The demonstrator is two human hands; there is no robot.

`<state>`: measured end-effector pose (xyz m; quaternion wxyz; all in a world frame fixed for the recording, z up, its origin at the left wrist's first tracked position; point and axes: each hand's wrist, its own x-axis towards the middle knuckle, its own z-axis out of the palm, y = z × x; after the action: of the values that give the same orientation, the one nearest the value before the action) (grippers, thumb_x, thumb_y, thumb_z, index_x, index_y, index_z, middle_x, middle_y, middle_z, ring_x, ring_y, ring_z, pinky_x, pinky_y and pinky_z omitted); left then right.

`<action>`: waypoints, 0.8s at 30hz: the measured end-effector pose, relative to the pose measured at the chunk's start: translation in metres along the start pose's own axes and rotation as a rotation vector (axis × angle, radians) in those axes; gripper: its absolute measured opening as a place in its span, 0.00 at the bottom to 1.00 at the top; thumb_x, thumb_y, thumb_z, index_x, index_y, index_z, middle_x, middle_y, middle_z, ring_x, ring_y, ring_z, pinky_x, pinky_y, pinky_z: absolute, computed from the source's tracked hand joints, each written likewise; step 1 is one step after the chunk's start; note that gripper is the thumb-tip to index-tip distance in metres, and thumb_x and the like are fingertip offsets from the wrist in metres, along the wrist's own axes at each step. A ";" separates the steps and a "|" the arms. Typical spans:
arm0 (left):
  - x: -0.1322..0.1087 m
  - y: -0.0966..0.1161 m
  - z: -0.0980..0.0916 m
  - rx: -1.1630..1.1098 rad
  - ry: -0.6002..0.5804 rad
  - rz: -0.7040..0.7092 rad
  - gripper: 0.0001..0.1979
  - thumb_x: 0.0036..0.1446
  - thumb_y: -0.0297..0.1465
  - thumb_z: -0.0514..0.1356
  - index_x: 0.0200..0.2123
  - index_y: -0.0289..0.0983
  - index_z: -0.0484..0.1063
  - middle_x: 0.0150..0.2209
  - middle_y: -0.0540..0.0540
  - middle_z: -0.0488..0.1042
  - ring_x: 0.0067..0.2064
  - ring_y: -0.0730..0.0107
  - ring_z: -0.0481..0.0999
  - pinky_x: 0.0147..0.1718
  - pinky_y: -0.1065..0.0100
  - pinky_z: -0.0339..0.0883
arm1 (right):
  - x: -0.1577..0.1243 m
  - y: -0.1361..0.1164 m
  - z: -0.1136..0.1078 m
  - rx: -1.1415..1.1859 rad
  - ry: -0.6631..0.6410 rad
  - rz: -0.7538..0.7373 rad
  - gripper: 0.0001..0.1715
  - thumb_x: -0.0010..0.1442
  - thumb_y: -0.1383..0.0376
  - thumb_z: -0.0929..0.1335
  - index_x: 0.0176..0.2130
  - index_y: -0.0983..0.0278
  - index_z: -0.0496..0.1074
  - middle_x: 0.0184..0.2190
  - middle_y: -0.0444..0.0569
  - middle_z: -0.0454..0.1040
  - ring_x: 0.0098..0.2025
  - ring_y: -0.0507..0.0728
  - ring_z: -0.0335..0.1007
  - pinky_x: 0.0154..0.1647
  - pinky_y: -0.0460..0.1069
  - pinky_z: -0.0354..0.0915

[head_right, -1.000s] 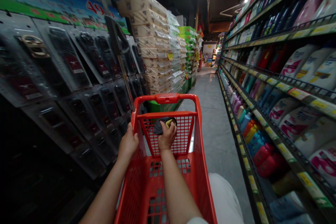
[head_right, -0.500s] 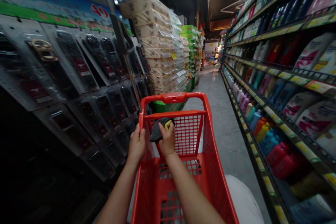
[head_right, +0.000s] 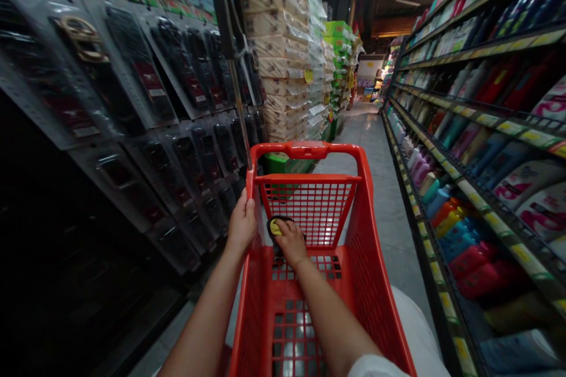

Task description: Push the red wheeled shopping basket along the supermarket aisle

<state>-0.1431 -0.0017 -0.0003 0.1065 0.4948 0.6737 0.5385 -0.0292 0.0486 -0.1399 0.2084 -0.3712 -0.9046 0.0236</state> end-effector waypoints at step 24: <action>0.007 -0.013 0.005 -0.175 0.047 0.064 0.23 0.62 0.31 0.49 0.60 0.34 0.63 0.61 0.40 0.65 0.63 0.63 0.62 0.63 0.61 0.51 | 0.034 -0.008 -0.057 0.149 0.549 0.005 0.24 0.60 0.72 0.64 0.52 0.53 0.72 0.55 0.50 0.64 0.55 0.59 0.54 0.55 0.55 0.57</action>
<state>-0.1500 0.0075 -0.0101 0.1163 0.4924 0.6101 0.6098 -0.0340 0.0599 -0.0743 0.4722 -0.3498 -0.8091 -0.0108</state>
